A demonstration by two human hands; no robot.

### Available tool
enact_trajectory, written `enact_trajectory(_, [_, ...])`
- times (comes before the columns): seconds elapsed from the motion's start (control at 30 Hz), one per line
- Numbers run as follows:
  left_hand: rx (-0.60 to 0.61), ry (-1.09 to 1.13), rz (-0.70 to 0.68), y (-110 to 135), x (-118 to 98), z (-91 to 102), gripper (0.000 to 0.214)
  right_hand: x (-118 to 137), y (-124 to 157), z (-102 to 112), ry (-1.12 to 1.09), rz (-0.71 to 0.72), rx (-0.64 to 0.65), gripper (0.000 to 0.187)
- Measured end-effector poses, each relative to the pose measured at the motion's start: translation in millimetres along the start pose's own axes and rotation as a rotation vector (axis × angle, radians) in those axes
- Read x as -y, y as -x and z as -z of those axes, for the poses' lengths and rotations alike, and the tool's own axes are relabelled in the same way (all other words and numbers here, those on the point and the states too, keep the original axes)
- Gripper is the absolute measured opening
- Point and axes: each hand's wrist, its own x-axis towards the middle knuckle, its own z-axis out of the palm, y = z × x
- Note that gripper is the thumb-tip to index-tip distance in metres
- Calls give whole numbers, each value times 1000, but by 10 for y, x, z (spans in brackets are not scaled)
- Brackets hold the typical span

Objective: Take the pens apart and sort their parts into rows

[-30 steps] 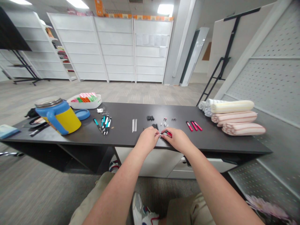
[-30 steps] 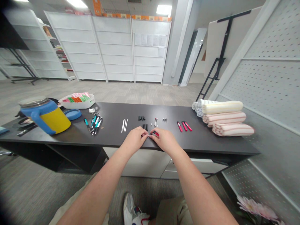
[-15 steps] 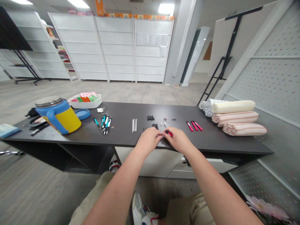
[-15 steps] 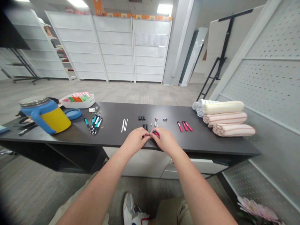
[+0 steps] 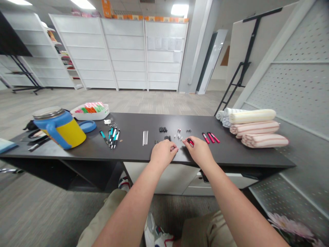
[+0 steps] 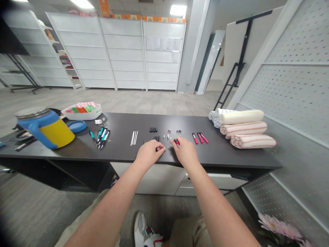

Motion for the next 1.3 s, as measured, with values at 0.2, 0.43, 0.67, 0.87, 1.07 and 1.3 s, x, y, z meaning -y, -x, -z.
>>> enact_trajectory(0.2, [-30, -57, 26, -21, -31, -38, 18, -51, -51, -49, 82, 48, 86, 16])
enact_trajectory(0.43, [-54, -104, -110, 80, -16, -5, 19, -140, 51, -22, 58, 9, 17, 18])
enact_trajectory(0.67, [-44, -218, -246, 368, -170, 5, 25, -133, 107, -6, 99, 94, -1, 21])
enact_trajectory(0.87, [-60, -273, -257, 424, -265, -174, 38, -117, 113, -3, 85, 124, 11, 24])
enact_trajectory(1.07, [-29, -254, -233, 303, -276, -302, 52, -93, 122, 26, 50, 125, 34, 21])
enact_trajectory(1.3, [-2, -238, -243, 175, -254, -292, 51, -43, 138, 69, 31, 132, 89, 21])
